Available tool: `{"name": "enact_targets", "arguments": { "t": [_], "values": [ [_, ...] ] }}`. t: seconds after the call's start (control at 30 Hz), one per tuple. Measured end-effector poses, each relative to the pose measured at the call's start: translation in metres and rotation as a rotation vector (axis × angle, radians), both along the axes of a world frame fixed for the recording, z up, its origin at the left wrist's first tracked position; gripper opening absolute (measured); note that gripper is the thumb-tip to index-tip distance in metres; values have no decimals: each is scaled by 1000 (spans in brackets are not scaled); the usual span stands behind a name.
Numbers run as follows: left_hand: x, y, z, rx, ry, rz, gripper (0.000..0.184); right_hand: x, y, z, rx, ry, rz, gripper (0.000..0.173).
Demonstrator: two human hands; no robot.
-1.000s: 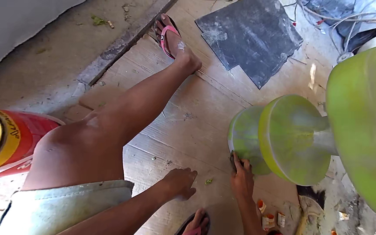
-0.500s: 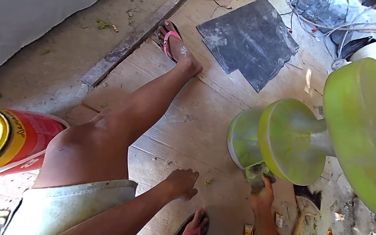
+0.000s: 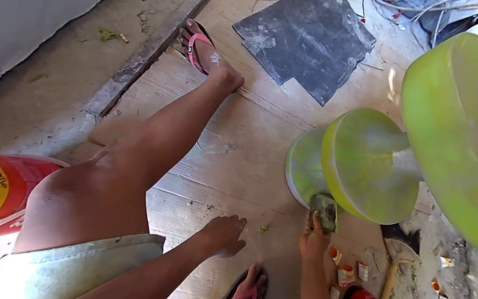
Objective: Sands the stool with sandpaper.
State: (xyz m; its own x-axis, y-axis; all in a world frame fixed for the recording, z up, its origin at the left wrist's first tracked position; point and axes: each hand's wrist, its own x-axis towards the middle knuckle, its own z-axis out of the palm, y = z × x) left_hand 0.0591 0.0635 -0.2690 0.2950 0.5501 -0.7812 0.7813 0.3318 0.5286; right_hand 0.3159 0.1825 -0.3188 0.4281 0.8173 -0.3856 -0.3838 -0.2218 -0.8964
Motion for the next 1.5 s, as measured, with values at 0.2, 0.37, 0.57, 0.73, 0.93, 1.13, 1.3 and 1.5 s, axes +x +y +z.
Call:
{"name": "enact_targets", "arguments": {
  "t": [0.2, 0.37, 0.57, 0.73, 0.93, 1.13, 1.3, 1.5],
  "values": [
    [2, -1, -1, -9, 13, -13, 63, -7, -4, -3, -24, -219, 53, 45],
    [3, -1, -3, -9, 13, -19, 63, -8, 1, -3, 5, -277, 86, 43],
    [1, -1, -1, -7, 13, -20, 62, -17, -6, -12, 54, -366, 234, 38],
    [1, -2, 0, 3, 8, 11, 62, -16, -4, -7, 26, -205, 70, 43],
    [3, -1, -1, 3, 0, -8, 62, -16, -1, -5, 50, -363, 165, 41],
    [1, -1, 1, 3, 13, -3, 61, -15, 0, -7, 78, -377, 112, 38],
    [3, 1, 0, -5, 6, -12, 62, -10, 3, -6, 101, -395, 80, 40],
    [3, 0, -1, -3, 13, -17, 63, -4, 1, -7, 119, -468, 145, 36]
  ]
}}
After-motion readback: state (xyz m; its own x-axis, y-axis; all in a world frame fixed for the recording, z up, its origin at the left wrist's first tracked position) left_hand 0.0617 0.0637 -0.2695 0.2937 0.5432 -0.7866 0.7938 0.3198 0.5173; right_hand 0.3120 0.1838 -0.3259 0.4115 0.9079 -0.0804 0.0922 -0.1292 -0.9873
